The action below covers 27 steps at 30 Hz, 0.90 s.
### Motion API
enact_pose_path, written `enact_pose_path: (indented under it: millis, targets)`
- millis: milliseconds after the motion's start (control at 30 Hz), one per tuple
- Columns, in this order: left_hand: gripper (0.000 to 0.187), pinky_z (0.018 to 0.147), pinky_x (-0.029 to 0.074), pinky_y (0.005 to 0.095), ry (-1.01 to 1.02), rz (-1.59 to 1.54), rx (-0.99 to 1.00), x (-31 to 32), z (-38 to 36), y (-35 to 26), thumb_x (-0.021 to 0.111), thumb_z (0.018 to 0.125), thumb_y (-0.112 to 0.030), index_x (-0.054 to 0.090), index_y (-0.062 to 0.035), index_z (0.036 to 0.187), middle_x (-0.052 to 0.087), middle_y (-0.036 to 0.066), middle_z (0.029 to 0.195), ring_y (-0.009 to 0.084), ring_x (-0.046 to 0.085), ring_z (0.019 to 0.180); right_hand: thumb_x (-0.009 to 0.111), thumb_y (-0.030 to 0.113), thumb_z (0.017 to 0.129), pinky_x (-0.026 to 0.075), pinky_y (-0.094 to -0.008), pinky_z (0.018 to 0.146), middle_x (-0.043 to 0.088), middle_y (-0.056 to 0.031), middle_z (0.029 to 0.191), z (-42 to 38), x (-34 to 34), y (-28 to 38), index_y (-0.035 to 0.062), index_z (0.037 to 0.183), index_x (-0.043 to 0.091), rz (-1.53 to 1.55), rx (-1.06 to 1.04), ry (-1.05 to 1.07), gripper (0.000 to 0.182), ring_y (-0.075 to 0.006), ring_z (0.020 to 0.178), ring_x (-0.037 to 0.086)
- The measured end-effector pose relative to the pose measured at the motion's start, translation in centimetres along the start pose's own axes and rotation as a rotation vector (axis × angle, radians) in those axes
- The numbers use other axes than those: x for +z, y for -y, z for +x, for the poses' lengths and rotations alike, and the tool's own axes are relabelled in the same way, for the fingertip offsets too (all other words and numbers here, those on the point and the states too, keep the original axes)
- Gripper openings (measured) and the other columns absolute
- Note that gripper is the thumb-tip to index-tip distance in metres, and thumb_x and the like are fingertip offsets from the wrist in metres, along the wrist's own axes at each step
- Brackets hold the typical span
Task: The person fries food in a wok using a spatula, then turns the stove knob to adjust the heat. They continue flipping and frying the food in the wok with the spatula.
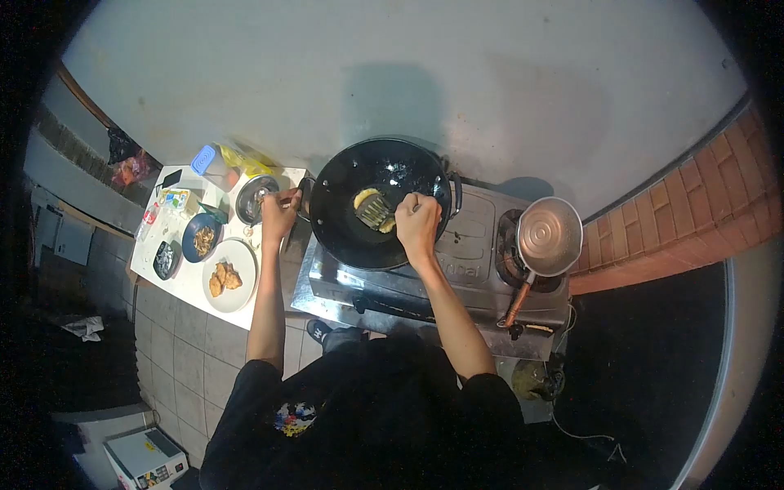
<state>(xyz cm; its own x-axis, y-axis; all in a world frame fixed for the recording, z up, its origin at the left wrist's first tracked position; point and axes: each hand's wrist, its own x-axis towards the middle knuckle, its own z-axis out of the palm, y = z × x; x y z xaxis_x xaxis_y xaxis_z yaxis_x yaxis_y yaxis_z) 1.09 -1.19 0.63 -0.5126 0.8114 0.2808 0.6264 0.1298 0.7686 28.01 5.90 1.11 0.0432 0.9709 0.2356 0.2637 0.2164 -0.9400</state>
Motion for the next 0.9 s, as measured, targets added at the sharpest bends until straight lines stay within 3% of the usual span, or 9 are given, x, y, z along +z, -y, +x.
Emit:
enact_pose_path:
  millis: [33, 100, 133, 200, 700, 767, 800, 867, 900]
  targets:
    - [0.024, 0.074, 0.053, 0.0321, -0.004, 0.001, 0.002, -0.1, -0.1, -0.1, 0.065, 0.085, -0.013, 0.068, 0.0071, 0.098, 0.069, 0.022, 0.088, 0.026, 0.07, 0.084, 0.046, 0.004, 0.078, 0.041, -0.0424, 0.049, 0.048, -0.0264, 0.053, -0.1, -0.3, 0.6, -0.0103, 0.062, 0.051, 0.003, -0.003, 0.001, 0.022, -0.0313, 0.046, 0.056]
    - [0.025, 0.074, 0.053, 0.0337, 0.001, -0.009, -0.041, -0.3, -0.2, -0.5, 0.069, 0.082, -0.014, 0.069, 0.0065, 0.097, 0.069, 0.022, 0.087, 0.0273, 0.07, 0.081, 0.046, 0.004, 0.081, 0.045, -0.0346, 0.04, 0.053, -0.017, 0.052, -0.4, -1.1, 2.1, -0.0088, 0.062, 0.054, 0.141, 0.13, 0.122, 0.025, -0.0209, 0.043, 0.057]
    - [0.025, 0.074, 0.053, 0.0337, -0.002, -0.009, -0.036, -0.3, -0.2, -0.4, 0.069, 0.082, -0.014, 0.069, 0.0065, 0.097, 0.069, 0.022, 0.087, 0.0273, 0.07, 0.081, 0.046, 0.004, 0.081, 0.045, -0.0346, 0.04, 0.053, -0.017, 0.052, -0.5, -1.3, 2.2, -0.0088, 0.062, 0.054, 0.144, 0.125, 0.12, 0.025, -0.0209, 0.043, 0.057]
    - [0.025, 0.073, 0.053, 0.034, 0.016, -0.019, -0.007, -0.4, -0.2, -0.2, 0.068, 0.082, -0.014, 0.069, 0.0058, 0.097, 0.069, 0.022, 0.087, 0.0272, 0.07, 0.081, 0.045, 0.005, 0.084, 0.046, -0.0275, 0.034, 0.056, -0.009, 0.056, -0.8, -1.9, 2.4, -0.0064, 0.063, 0.056, 0.283, 0.092, 0.118, 0.026, -0.0147, 0.041, 0.056]
    - [0.025, 0.075, 0.052, 0.0339, 0.005, -0.02, -0.005, -0.2, 0.0, 0.6, 0.069, 0.081, -0.014, 0.069, 0.0044, 0.098, 0.069, 0.021, 0.089, 0.0274, 0.07, 0.08, 0.046, 0.007, 0.085, 0.042, -0.026, 0.032, 0.056, -0.0079, 0.054, -0.3, -2.2, 2.8, -0.0046, 0.06, 0.056, 0.187, 0.188, 0.094, 0.03, -0.0138, 0.038, 0.054]
    - [0.025, 0.075, 0.052, 0.0338, 0.005, -0.025, -0.013, -0.2, -0.1, 0.4, 0.068, 0.081, -0.014, 0.069, 0.0048, 0.098, 0.069, 0.021, 0.089, 0.0272, 0.07, 0.08, 0.046, 0.006, 0.083, 0.04, -0.0336, 0.038, 0.054, -0.0157, 0.05, 0.0, -1.9, 2.1, -0.0062, 0.059, 0.054, 0.063, 0.162, 0.088, 0.028, -0.0211, 0.039, 0.055]
    - [0.025, 0.075, 0.052, 0.0338, 0.006, -0.032, -0.015, -0.3, -0.2, 0.2, 0.068, 0.081, -0.013, 0.069, 0.0052, 0.098, 0.069, 0.021, 0.09, 0.027, 0.07, 0.081, 0.046, 0.006, 0.083, 0.04, -0.0336, 0.038, 0.054, -0.0157, 0.05, 0.3, -1.5, 1.3, -0.0062, 0.059, 0.054, 0.061, 0.164, 0.091, 0.028, -0.0211, 0.039, 0.055]
    - [0.025, 0.076, 0.052, 0.0338, 0.012, -0.041, -0.008, -0.3, -0.3, 0.1, 0.067, 0.082, -0.013, 0.069, 0.0055, 0.098, 0.069, 0.021, 0.09, 0.027, 0.07, 0.082, 0.045, 0.006, 0.08, 0.038, -0.042, 0.048, 0.049, -0.0262, 0.054, 0.8, -0.8, -0.3, -0.0082, 0.061, 0.053, -0.043, 0.012, 0.025, 0.025, -0.0352, 0.047, 0.056]
    - [0.025, 0.076, 0.052, 0.0337, 0.015, -0.05, 0.005, -0.4, -0.3, 0.0, 0.067, 0.082, -0.013, 0.068, 0.0059, 0.099, 0.069, 0.022, 0.09, 0.0269, 0.07, 0.083, 0.045, 0.006, 0.08, 0.038, -0.042, 0.048, 0.049, -0.0262, 0.054, 0.8, -0.8, 0.1, -0.0082, 0.061, 0.053, -0.043, 0.012, 0.026, 0.025, -0.0352, 0.047, 0.056]
